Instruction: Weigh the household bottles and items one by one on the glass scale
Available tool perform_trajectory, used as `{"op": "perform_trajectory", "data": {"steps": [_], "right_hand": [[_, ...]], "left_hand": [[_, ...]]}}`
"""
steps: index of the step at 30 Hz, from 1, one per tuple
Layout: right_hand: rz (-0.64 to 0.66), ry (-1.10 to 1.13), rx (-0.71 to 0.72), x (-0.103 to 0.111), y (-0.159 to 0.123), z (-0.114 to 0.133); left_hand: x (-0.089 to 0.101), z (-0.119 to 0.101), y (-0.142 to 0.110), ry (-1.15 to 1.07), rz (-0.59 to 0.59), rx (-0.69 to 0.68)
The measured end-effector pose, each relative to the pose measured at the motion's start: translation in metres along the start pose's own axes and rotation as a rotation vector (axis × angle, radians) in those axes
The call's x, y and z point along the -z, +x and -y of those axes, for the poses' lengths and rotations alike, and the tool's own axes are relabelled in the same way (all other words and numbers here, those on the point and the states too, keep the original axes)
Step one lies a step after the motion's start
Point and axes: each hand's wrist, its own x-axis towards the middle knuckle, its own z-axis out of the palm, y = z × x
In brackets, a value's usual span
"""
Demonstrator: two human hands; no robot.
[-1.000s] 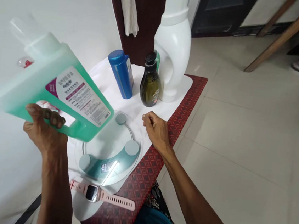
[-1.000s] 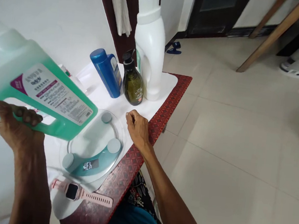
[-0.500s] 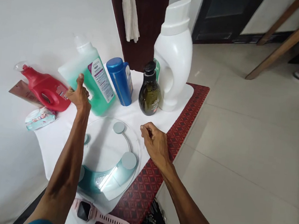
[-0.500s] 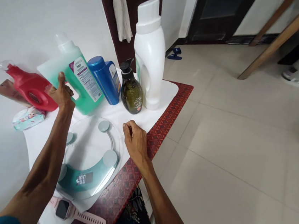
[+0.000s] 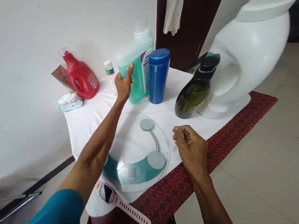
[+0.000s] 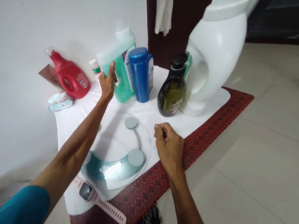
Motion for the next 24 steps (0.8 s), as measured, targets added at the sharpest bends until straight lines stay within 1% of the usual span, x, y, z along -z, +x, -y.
{"op": "perform_trajectory", "data": {"steps": [2,4,6,7,9,11,13,17,19,22,24], "right_hand": [[-0.003,0.001,-0.003,-0.001,-0.001,0.001],[-0.011,0.004,0.001,-0.002,-0.002,0.001],[-0.023,0.001,0.007,-0.003,-0.001,0.001],[-0.027,-0.004,0.01,-0.004,-0.001,0.001],[-0.027,-0.021,0.011,-0.005,0.0,0.002],[-0.024,-0.037,0.003,-0.005,0.001,0.002],[-0.022,-0.044,-0.006,-0.005,0.002,0.003],[-0.022,-0.04,-0.007,-0.004,0.001,0.003],[-0.026,-0.032,-0.012,-0.004,0.001,0.003],[-0.032,-0.012,-0.018,-0.004,0.001,0.003],[-0.033,-0.005,-0.017,-0.004,0.001,0.003]], "left_hand": [[0.024,0.002,-0.004,0.023,-0.039,-0.004],[0.052,0.007,-0.004,0.094,-0.152,0.016],[0.077,0.016,0.002,0.184,-0.252,0.035],[0.086,0.02,0.007,0.228,-0.267,0.037],[0.097,0.028,0.018,0.316,-0.225,0.024],[0.097,0.034,0.03,0.39,-0.145,0.014],[0.089,0.039,0.042,0.423,-0.092,0.036],[0.067,0.05,0.063,0.373,-0.042,0.133],[0.059,0.054,0.069,0.343,-0.008,0.136],[0.057,0.056,0.072,0.329,0.031,0.092],[0.063,0.054,0.069,0.344,0.052,0.069]]}}
